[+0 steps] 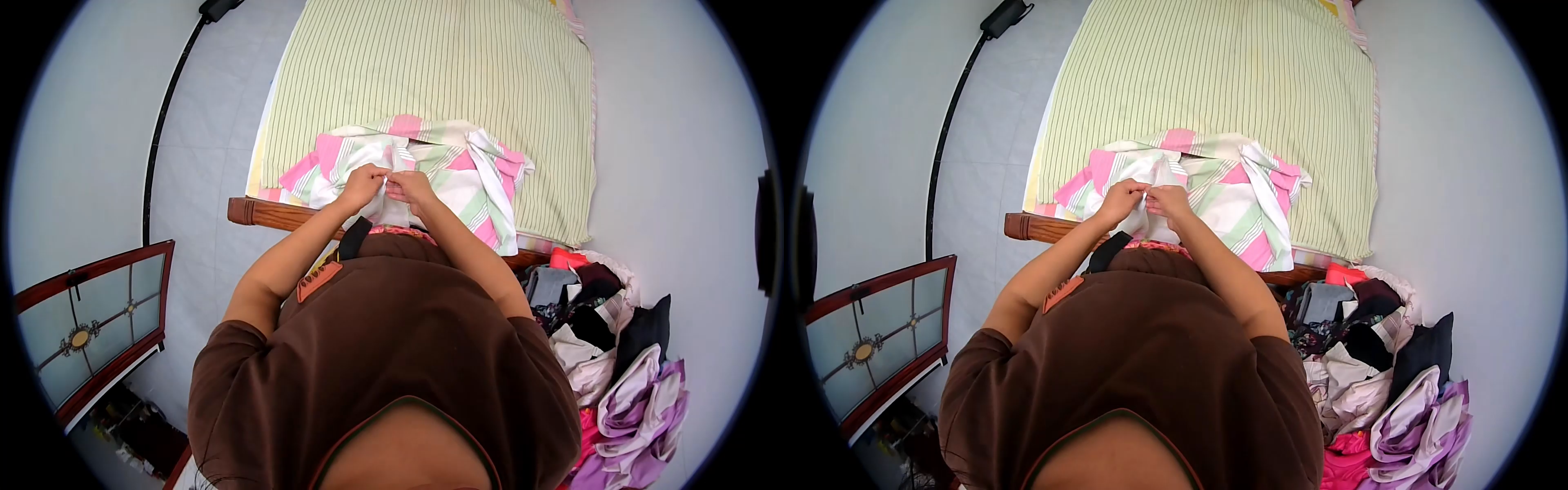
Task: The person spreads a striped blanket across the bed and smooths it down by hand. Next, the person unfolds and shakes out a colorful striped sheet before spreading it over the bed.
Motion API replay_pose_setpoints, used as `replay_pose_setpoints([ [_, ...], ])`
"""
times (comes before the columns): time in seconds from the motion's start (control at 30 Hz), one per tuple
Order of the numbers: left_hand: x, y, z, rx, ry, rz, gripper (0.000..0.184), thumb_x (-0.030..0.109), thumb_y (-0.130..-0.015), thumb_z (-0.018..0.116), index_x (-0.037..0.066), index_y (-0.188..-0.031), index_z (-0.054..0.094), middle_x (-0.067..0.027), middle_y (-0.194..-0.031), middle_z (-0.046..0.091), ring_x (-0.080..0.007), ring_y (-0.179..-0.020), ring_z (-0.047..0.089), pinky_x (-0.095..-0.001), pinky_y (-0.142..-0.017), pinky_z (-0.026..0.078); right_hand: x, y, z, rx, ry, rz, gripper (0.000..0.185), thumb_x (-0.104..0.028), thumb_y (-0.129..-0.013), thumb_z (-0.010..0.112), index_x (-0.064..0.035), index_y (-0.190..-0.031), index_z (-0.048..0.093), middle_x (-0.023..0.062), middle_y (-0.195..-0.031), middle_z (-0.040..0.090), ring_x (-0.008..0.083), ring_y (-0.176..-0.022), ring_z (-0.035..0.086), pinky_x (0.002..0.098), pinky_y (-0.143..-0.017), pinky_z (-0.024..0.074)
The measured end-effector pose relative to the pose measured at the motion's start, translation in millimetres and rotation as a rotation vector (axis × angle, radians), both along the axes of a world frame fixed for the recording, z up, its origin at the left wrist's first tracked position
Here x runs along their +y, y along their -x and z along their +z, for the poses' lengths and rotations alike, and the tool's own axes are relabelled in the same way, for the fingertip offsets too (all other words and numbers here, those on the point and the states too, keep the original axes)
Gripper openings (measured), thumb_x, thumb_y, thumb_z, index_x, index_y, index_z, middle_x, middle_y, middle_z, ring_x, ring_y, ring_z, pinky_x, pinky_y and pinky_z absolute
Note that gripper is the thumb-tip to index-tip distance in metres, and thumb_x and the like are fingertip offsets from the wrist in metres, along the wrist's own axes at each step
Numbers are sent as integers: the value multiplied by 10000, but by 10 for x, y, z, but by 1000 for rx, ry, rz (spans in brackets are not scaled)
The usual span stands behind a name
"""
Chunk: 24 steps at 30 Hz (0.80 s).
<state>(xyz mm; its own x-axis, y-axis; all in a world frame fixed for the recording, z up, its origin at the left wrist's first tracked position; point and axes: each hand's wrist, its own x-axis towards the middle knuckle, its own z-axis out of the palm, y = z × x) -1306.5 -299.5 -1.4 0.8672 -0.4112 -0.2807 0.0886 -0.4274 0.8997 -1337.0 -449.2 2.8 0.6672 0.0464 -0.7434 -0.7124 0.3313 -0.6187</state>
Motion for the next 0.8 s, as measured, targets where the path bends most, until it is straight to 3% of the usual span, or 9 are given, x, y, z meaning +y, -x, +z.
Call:
replay_pose_setpoints([
  [0.07,-7,4,43,5,-33,-20,237,54,-775,504,4,-966,636,-105,-876,602,-204,-826,570,-292,-733,434,6,1,-15,4,11,-1,196,-160,-772,618,11,-859,577,94,-798,592,189,-706,596,296,-665,520],
  [0.17,-17,20,42,-28,-66,-45,222,73,-786,522,15,-965,640,-79,-821,610,-176,-765,571,-284,-715,441,10,5,-41,12,35,-8,190,-143,-755,617,18,-846,577,91,-784,589,183,-689,594,290,-646,523],
  [0.37,-51,63,-172,164,122,55,161,102,-827,539,12,-922,633,5,-679,575,-61,-561,472,-215,-524,394,-1,46,-76,29,15,-27,128,-95,-733,578,19,-791,576,86,-754,583,174,-657,590,284,-622,528],
  [0.47,-54,68,-101,357,174,141,108,90,-829,538,28,-877,613,15,-671,553,-35,-544,438,-189,-479,345,-9,67,-37,12,0,0,120,-100,-733,568,14,-769,576,87,-744,581,176,-645,590,286,-618,530],
  [0.8,-66,52,-146,335,164,111,78,90,-794,579,17,-822,583,7,-627,535,-49,-517,446,-197,-456,349,-57,60,-65,25,-15,-5,180,-153,-741,583,22,-783,579,102,-752,585,187,-637,596,289,-607,533],
])
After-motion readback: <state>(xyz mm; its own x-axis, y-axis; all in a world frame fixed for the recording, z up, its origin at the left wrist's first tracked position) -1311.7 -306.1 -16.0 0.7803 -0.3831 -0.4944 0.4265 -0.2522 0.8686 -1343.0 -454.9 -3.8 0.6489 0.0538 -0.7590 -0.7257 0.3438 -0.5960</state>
